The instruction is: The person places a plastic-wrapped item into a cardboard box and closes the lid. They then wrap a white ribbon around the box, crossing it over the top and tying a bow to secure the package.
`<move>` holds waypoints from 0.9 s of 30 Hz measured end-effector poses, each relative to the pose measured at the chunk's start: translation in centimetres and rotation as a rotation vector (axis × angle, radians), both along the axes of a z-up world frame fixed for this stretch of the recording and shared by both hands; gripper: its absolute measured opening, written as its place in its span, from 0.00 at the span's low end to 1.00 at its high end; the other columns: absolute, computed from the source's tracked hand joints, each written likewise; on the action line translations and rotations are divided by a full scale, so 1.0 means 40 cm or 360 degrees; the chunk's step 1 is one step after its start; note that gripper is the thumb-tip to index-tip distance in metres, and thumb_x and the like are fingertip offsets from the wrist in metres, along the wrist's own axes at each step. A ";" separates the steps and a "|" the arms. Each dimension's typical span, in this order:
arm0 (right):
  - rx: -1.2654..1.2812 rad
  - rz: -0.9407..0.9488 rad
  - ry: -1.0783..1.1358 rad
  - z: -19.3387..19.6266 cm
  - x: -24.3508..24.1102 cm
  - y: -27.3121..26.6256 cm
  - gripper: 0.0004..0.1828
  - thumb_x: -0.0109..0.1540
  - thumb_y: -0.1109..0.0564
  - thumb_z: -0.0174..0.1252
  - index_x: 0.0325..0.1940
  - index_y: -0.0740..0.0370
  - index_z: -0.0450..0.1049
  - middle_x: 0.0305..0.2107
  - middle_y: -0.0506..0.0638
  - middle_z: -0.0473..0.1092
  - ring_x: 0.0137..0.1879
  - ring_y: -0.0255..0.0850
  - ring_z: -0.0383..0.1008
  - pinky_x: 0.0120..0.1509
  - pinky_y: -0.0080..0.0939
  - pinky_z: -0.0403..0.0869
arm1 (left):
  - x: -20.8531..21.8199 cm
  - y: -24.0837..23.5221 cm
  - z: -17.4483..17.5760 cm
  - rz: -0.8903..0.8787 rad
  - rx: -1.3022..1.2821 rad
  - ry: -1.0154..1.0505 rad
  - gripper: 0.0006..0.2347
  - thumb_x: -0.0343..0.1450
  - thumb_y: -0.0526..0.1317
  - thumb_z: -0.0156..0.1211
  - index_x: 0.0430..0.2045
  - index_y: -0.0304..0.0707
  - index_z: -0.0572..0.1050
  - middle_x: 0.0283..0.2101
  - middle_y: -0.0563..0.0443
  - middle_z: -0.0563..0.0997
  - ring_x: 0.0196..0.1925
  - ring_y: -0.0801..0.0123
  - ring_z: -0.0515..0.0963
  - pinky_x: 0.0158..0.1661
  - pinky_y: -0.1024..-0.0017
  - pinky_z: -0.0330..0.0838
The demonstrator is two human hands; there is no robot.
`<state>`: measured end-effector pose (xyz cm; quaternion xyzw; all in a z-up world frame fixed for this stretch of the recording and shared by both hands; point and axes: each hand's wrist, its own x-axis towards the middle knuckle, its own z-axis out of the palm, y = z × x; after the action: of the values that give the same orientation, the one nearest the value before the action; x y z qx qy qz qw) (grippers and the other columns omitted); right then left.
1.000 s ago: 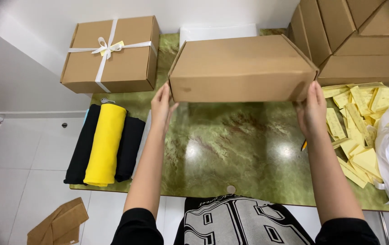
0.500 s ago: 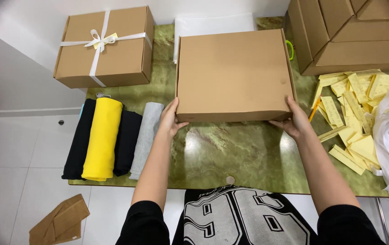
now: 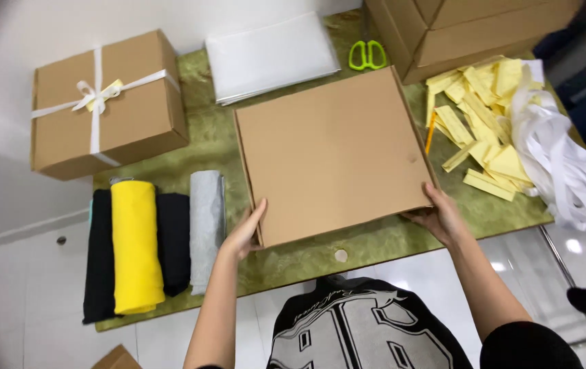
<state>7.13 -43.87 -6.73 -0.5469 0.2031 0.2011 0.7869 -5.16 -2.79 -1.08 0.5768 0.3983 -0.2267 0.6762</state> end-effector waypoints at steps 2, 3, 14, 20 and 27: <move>-0.0001 -0.0048 0.0023 -0.036 -0.034 -0.006 0.36 0.69 0.43 0.57 0.77 0.59 0.57 0.72 0.66 0.56 0.76 0.66 0.58 0.69 0.86 0.63 | -0.022 -0.006 0.026 -0.0133 0.0060 0.0030 0.52 0.67 0.72 0.62 0.81 0.48 0.41 0.82 0.33 0.44 0.80 0.33 0.52 0.68 0.35 0.65; 0.0009 -0.0035 0.0055 -0.054 -0.054 -0.022 0.38 0.68 0.42 0.58 0.78 0.58 0.57 0.72 0.65 0.57 0.76 0.65 0.59 0.69 0.85 0.64 | -0.033 -0.017 0.034 -0.0204 0.0131 0.0065 0.51 0.68 0.72 0.60 0.81 0.48 0.41 0.82 0.34 0.45 0.80 0.33 0.53 0.68 0.35 0.65; -0.0124 -0.0450 0.0091 0.043 -0.209 0.006 0.33 0.64 0.44 0.58 0.75 0.44 0.69 0.71 0.39 0.65 0.77 0.35 0.61 0.72 0.50 0.66 | -0.090 -0.076 -0.060 -0.0313 0.0897 -0.0071 0.34 0.72 0.56 0.53 0.74 0.48 0.50 0.73 0.45 0.59 0.72 0.51 0.63 0.59 0.48 0.65; -0.0207 -0.0471 -0.0087 0.004 -0.264 -0.167 0.29 0.66 0.44 0.56 0.71 0.51 0.72 0.75 0.44 0.64 0.82 0.42 0.58 0.76 0.52 0.66 | -0.086 -0.236 -0.051 -0.0337 0.1484 -0.0836 0.36 0.74 0.43 0.59 0.78 0.44 0.48 0.82 0.39 0.31 0.83 0.38 0.32 0.74 0.37 0.39; -0.0505 -0.0647 -0.0360 0.087 -0.175 -0.395 0.22 0.74 0.53 0.56 0.70 0.65 0.72 0.63 0.60 0.71 0.64 0.47 0.72 0.66 0.53 0.75 | 0.050 -0.516 0.050 -0.0472 0.1490 -0.1177 0.20 0.75 0.37 0.61 0.65 0.41 0.73 0.73 0.32 0.53 0.75 0.28 0.50 0.69 0.35 0.51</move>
<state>0.15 -59.68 -3.24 -0.6303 0.2484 -0.0575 0.7333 -3.14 -23.43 0.93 0.9022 0.1102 0.0958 0.4058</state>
